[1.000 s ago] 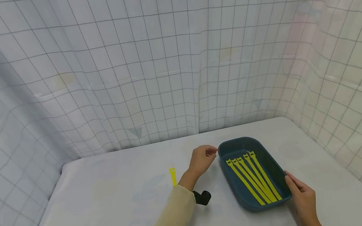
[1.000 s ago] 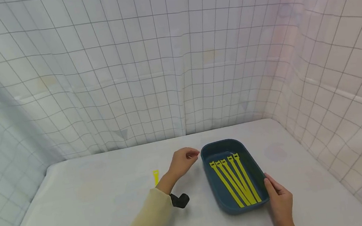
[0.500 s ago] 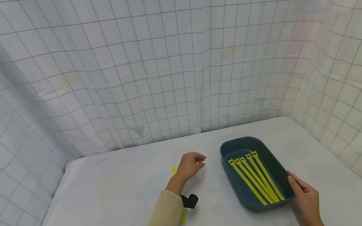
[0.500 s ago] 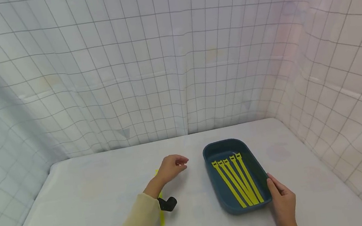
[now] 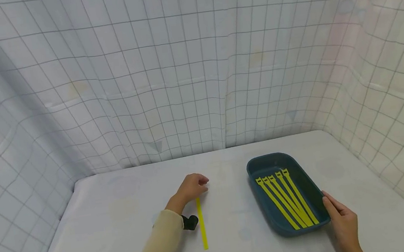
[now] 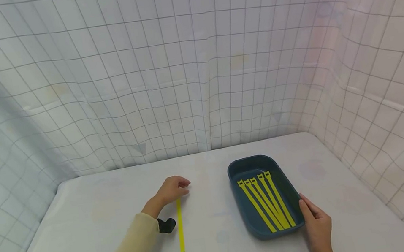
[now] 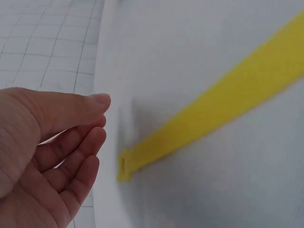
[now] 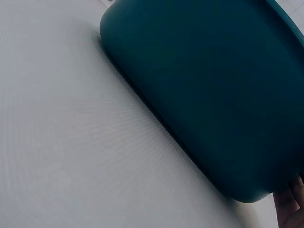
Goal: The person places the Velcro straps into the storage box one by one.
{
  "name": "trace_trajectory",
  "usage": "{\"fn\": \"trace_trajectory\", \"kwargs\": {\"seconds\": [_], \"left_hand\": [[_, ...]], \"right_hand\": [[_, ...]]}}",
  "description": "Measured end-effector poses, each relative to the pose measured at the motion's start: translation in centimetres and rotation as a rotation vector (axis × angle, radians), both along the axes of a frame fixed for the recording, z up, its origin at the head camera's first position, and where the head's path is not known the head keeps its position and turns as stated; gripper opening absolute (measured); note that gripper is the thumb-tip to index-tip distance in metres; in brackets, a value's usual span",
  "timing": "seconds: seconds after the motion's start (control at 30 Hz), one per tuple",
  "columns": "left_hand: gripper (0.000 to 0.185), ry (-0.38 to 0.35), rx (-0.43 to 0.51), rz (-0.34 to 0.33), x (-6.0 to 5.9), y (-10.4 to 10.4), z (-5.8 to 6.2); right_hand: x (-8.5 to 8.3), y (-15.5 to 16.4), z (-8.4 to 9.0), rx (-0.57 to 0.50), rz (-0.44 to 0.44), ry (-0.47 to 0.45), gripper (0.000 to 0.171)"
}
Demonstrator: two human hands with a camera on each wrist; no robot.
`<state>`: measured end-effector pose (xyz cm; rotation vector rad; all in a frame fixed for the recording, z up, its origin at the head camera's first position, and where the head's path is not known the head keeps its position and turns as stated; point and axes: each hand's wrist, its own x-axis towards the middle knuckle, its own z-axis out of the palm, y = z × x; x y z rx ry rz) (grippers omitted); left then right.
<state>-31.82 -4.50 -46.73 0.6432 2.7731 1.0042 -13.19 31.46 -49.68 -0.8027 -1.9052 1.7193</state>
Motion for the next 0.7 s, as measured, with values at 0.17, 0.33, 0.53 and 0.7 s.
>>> {"fn": "trace_trajectory", "kwargs": {"seconds": [0.17,0.33,0.53,0.7], "left_hand": [[0.020,0.044,-0.007,0.097,-0.6,-1.5,-0.6],[0.021,0.071,-0.030,0.096,-0.9,-2.7,-0.7],[0.023,0.076,-0.105,0.014,-0.8,-3.1,-0.3],[0.022,0.074,-0.126,-0.022,-0.8,-2.9,-0.2]], "right_hand": [[-0.1,0.1,-0.2,-0.005,-0.006,0.002,0.059],[-0.3,0.1,-0.3,-0.006,-0.014,0.003,0.060],[-0.3,0.1,-0.5,-0.001,-0.015,-0.001,0.060],[-0.3,0.2,-0.5,0.007,-0.021,-0.007,0.059]]}}
